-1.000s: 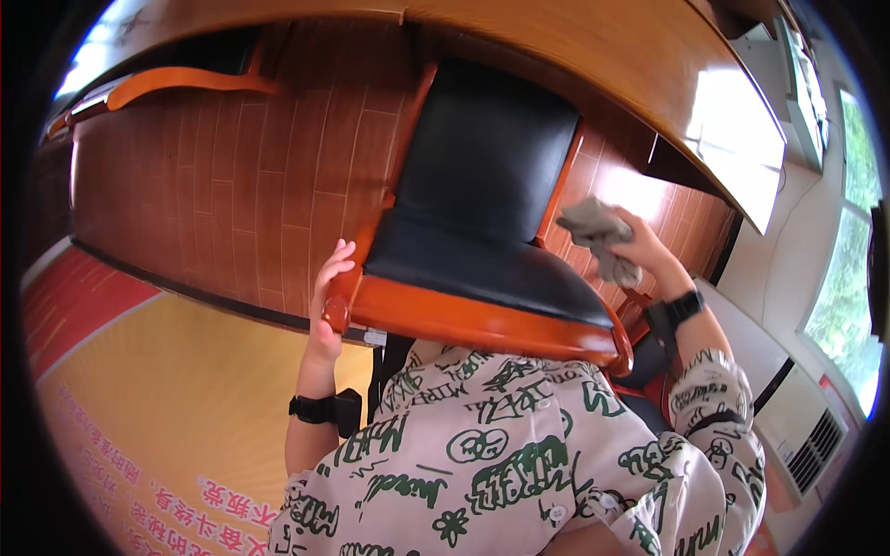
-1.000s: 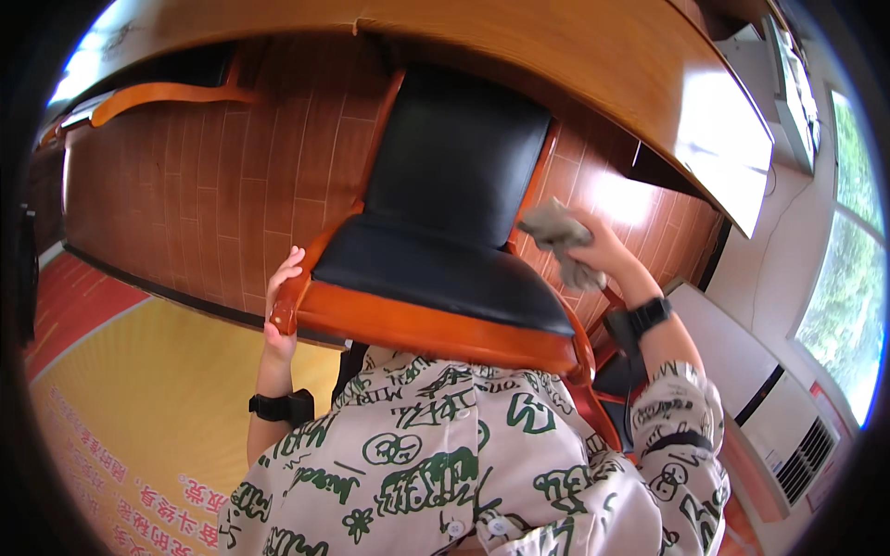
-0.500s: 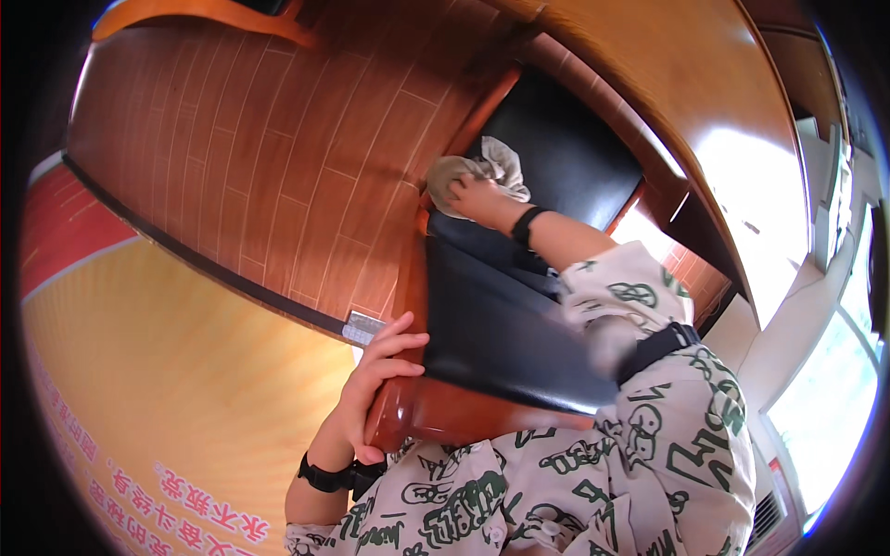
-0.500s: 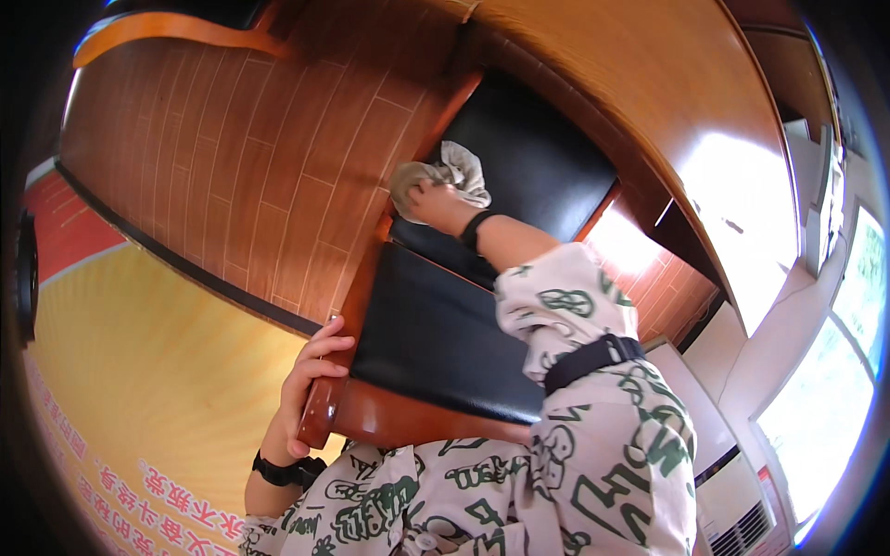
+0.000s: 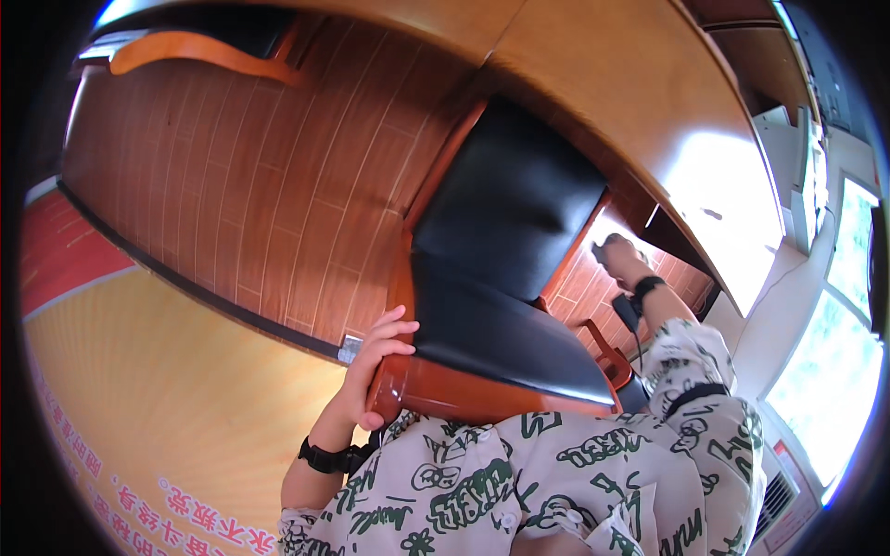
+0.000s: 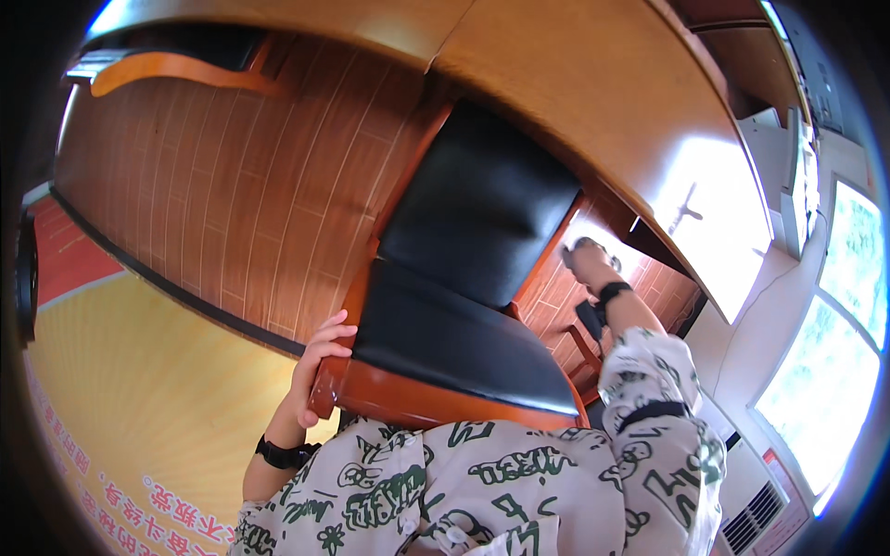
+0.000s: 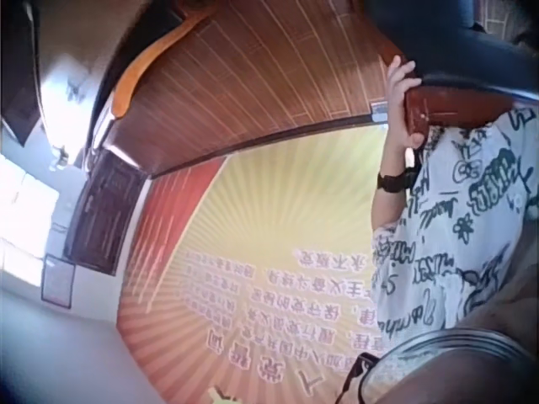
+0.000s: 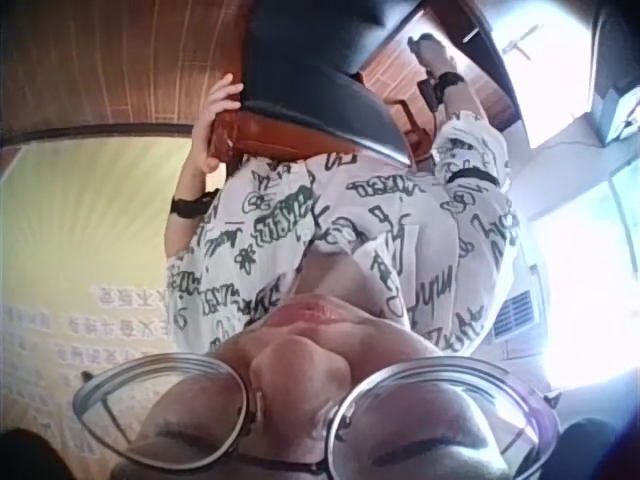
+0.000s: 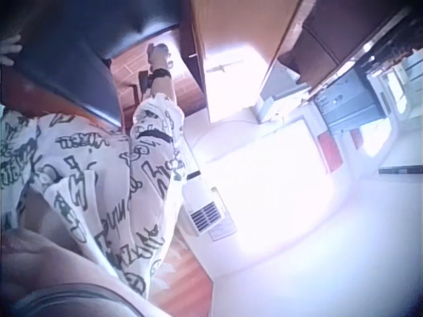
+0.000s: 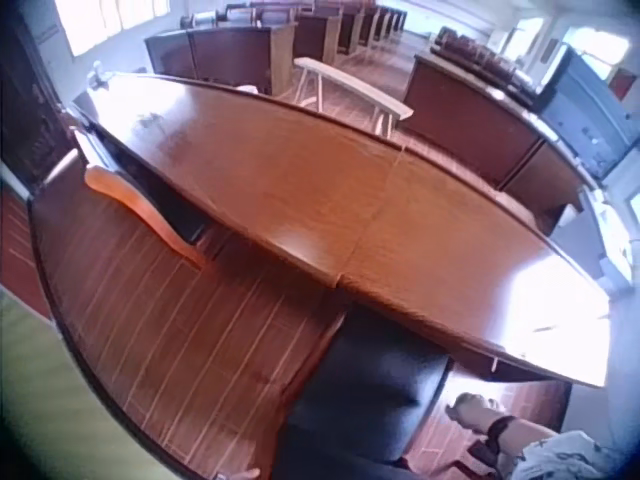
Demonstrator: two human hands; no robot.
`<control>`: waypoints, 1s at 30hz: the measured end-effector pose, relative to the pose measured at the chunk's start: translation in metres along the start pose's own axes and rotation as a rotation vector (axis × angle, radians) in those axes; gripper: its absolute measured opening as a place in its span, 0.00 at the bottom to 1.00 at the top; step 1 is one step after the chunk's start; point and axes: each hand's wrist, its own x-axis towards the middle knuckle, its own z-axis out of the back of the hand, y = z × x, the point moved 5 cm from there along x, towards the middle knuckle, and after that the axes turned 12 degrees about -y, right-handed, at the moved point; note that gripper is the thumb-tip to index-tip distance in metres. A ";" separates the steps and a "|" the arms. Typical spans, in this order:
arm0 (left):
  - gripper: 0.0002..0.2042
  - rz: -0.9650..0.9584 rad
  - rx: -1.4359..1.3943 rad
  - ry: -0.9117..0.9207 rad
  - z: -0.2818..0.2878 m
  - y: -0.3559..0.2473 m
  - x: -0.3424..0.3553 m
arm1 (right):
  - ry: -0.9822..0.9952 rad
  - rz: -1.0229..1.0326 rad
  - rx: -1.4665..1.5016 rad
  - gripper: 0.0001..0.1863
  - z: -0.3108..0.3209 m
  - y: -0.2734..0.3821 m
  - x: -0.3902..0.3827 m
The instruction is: The person is wiping down wooden chairs and tables in a large room using a cloth.
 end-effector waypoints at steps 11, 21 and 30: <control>0.38 -0.192 0.103 0.053 0.017 0.020 0.030 | -1.306 -0.225 0.534 0.39 0.228 -0.063 -0.212; 0.28 -0.166 0.187 0.194 0.018 0.049 0.066 | -0.958 -0.073 0.496 0.31 0.155 -0.005 -0.211; 0.24 -0.323 0.615 0.243 0.009 0.022 0.104 | -0.896 -0.661 1.810 0.26 -0.021 0.090 -0.242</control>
